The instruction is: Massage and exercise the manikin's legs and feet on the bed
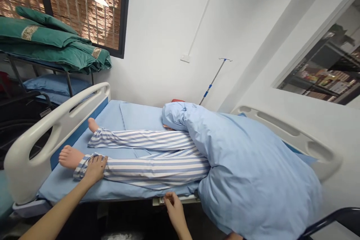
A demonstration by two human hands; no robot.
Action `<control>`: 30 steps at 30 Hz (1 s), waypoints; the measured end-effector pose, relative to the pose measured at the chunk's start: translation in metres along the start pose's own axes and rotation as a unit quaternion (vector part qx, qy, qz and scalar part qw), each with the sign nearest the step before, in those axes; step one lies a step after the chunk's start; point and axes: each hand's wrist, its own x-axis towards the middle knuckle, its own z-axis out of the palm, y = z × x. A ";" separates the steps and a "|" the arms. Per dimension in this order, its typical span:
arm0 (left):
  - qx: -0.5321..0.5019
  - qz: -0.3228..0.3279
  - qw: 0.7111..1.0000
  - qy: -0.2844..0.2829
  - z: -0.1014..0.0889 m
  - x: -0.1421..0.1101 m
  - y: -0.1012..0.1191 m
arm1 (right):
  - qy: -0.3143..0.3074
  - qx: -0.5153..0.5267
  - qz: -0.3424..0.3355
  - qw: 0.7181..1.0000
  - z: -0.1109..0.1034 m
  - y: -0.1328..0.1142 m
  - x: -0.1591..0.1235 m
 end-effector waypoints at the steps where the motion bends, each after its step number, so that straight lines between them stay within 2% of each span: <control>1: 0.000 -0.003 1.000 -0.005 -0.001 0.000 0.001 | 0.000 -0.021 -0.036 0.999 -0.001 -0.009 0.006; 4: -0.005 -0.010 1.000 -0.024 -0.005 0.000 0.002 | 0.003 -0.080 -0.136 0.988 0.001 -0.038 0.029; 7: -0.007 -0.016 0.999 -0.037 -0.009 -0.001 0.005 | 0.008 -0.148 -0.185 0.971 0.012 -0.061 0.053; 13: -0.009 -0.014 0.999 -0.045 -0.011 0.000 0.008 | 0.042 -0.267 -0.282 0.921 0.036 -0.077 0.090; 20: -0.022 -0.014 0.999 -0.040 -0.009 0.002 0.007 | 0.033 -0.344 -0.297 0.890 0.050 -0.078 0.111; 26: -0.020 -0.005 1.000 -0.024 -0.005 0.003 0.006 | 0.012 -0.363 -0.298 0.883 0.067 -0.085 0.124; 30: -0.028 -0.019 0.999 -0.033 -0.002 0.002 0.006 | -0.012 -0.377 -0.278 0.883 0.082 -0.091 0.141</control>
